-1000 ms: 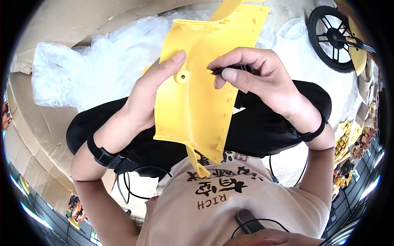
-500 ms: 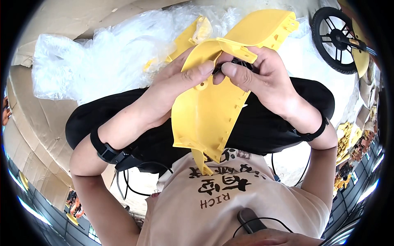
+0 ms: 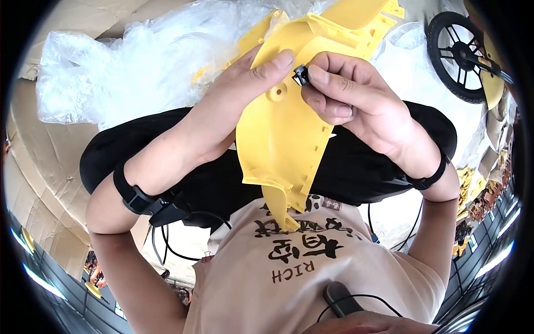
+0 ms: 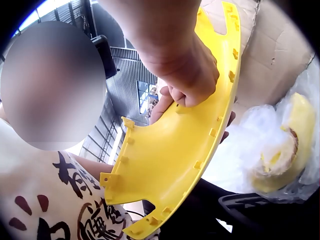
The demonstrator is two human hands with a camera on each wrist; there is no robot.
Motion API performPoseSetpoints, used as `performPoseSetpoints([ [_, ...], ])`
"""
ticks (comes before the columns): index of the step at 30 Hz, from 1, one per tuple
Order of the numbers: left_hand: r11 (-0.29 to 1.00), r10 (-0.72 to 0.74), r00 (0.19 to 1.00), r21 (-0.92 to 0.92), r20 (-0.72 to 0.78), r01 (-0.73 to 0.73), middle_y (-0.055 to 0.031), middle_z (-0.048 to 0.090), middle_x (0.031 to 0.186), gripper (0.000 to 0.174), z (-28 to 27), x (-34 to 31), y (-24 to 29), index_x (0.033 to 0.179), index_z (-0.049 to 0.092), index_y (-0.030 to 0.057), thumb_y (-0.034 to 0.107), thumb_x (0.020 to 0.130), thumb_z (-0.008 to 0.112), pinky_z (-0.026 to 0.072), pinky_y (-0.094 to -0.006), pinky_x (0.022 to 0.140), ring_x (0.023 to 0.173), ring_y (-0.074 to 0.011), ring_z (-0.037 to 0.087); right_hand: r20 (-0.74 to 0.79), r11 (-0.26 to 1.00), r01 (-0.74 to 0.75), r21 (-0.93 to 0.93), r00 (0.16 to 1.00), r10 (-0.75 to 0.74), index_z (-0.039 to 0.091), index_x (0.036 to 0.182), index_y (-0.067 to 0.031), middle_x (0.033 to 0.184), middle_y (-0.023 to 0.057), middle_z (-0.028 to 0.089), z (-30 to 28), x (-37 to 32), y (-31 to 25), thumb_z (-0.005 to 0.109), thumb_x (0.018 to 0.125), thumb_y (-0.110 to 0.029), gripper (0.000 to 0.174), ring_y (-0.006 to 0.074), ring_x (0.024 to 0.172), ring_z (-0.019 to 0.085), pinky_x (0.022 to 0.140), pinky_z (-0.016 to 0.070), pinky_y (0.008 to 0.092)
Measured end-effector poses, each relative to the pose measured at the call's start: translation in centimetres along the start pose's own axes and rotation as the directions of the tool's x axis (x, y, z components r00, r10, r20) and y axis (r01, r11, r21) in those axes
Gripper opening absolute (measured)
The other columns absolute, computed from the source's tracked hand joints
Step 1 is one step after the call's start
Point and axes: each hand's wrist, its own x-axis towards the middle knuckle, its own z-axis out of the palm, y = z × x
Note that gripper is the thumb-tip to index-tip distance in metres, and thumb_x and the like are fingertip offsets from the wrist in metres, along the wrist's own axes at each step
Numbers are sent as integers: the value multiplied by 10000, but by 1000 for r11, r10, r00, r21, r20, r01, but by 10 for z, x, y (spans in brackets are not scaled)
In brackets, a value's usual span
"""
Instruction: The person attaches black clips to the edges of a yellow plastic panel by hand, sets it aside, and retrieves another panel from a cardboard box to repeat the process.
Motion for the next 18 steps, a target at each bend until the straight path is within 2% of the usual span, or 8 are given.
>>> performPoseSetpoints([
  [2,1000,2,1000,-13,11,-2,-86,566,1224,669,1,0,2,1433,374,75,503,963,582,506,-307,930,1149,-147,574,5,999,-4,34,1000,4,620,1075,1,830,14,611,0,0,1,603,987,-175,197,18,607,385,539,319,182],
  [4,1000,-19,999,-19,26,19,-80,565,1222,662,2,0,6,1427,379,74,496,962,587,509,-305,920,1137,-140,577,-50,977,80,-199,995,-91,624,1030,-7,816,4,595,4,1,2,609,980,-179,180,19,628,406,558,326,186],
  [5,999,-38,999,-25,38,39,-73,565,1220,655,3,-1,7,1422,385,73,489,961,592,512,-303,909,1126,-132,580,-50,977,79,-199,995,-91,624,1030,-7,816,4,595,5,1,2,609,980,-179,180,19,628,406,558,326,186],
  [7,998,-57,998,-31,34,58,-65,569,1206,631,3,0,5,1410,398,69,464,961,599,514,-298,897,1109,-123,583,-77,900,167,-403,974,-215,628,1005,-5,841,5,617,7,0,2,621,968,-153,153,26,708,489,628,396,191],
  [8,996,-75,997,-37,32,76,-57,572,1192,607,3,0,5,1399,412,66,438,961,606,515,-294,885,1093,-114,586,-77,900,167,-403,974,-215,628,1005,-5,841,5,617,8,1,4,621,968,-153,153,26,708,489,628,396,191],
  [10,996,-82,996,-19,42,83,-52,575,1177,584,3,-1,7,1390,424,62,410,959,610,514,-289,877,1078,-108,587,-37,809,296,-508,931,-364,632,993,6,866,7,642,10,1,8,630,954,-117,129,46,813,557,723,455,211],
  [13,996,-85,995,-5,51,86,-46,580,1151,552,3,-1,7,1381,439,56,360,955,615,511,-283,871,1059,-100,588,-42,810,271,-519,939,-341,636,1009,16,899,16,659,9,-2,6,636,946,-94,127,56,858,582,765,477,220],
  [18,998,-54,998,25,44,52,-44,579,1131,569,1,0,3,1399,425,52,335,945,620,508,-282,874,1047,-100,586,-77,813,266,-518,932,-354,643,1019,12,896,19,652,11,-5,9,626,955,-100,130,54,827,573,726,467,215],
])
